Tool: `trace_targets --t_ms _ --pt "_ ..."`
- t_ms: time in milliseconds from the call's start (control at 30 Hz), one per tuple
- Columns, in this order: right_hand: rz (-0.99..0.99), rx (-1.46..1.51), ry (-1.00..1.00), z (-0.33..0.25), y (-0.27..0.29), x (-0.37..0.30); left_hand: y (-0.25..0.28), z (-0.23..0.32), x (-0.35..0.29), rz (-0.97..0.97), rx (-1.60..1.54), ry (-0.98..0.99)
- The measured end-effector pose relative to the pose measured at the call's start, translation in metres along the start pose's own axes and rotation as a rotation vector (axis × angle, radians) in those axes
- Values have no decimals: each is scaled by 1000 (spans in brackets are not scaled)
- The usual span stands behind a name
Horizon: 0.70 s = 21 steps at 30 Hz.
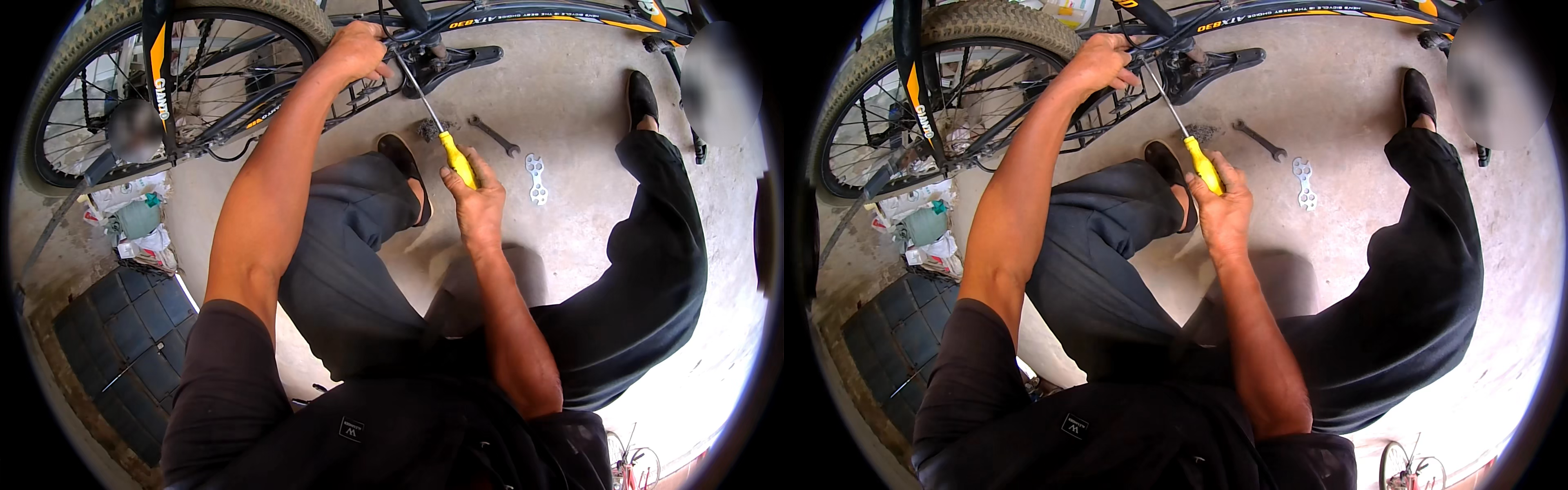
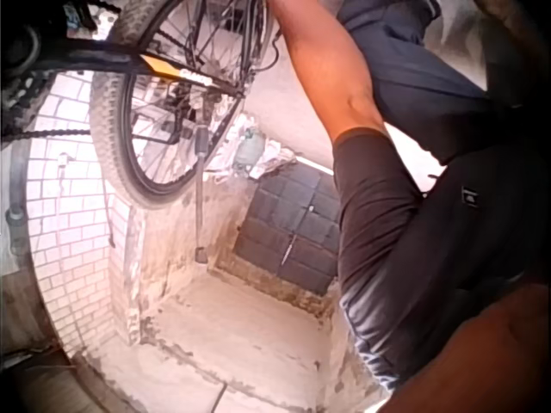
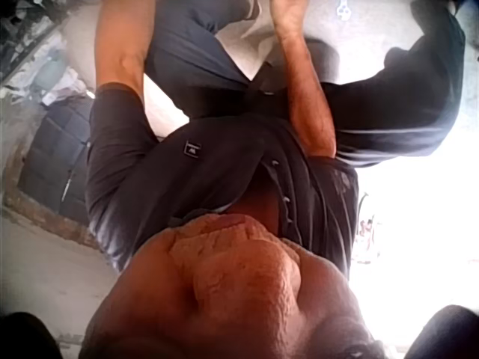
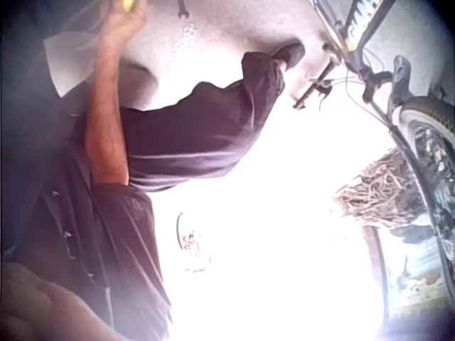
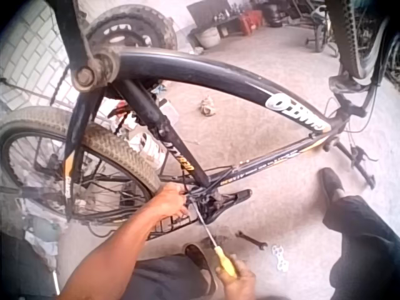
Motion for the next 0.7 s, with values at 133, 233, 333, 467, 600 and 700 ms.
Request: trace_targets --t_ms 133,233,333,467,600,700 --pt "10 -158 167 -8 -1 -5 -2 -4 3 46 -23 -10" --pt "16 -193 200 -10 -4 -7 -5 -8 3 85 10 -1" --pt "17 -225 216 -10 -4 -5 -11 -17 0 235 85 -58" --pt "-61 4 -50 -3 0 8 -15 -2 -25 398 100 -124" --pt "-94 143 -203 -21 2 4 -29 -1 -50 591 184 -191" --pt "-96 160 -199 -25 1 4 -37 -13 -47 294 -157 102"
Point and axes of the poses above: each hand's wrist, its own x-axis towards the middle knuckle, its own y-axis out of the back of the hand, z = x × y, the point moved 2 cm from there along x, towards the middle knuckle, and after that the axes turned 1 degree about x, right-handed, at the moved point
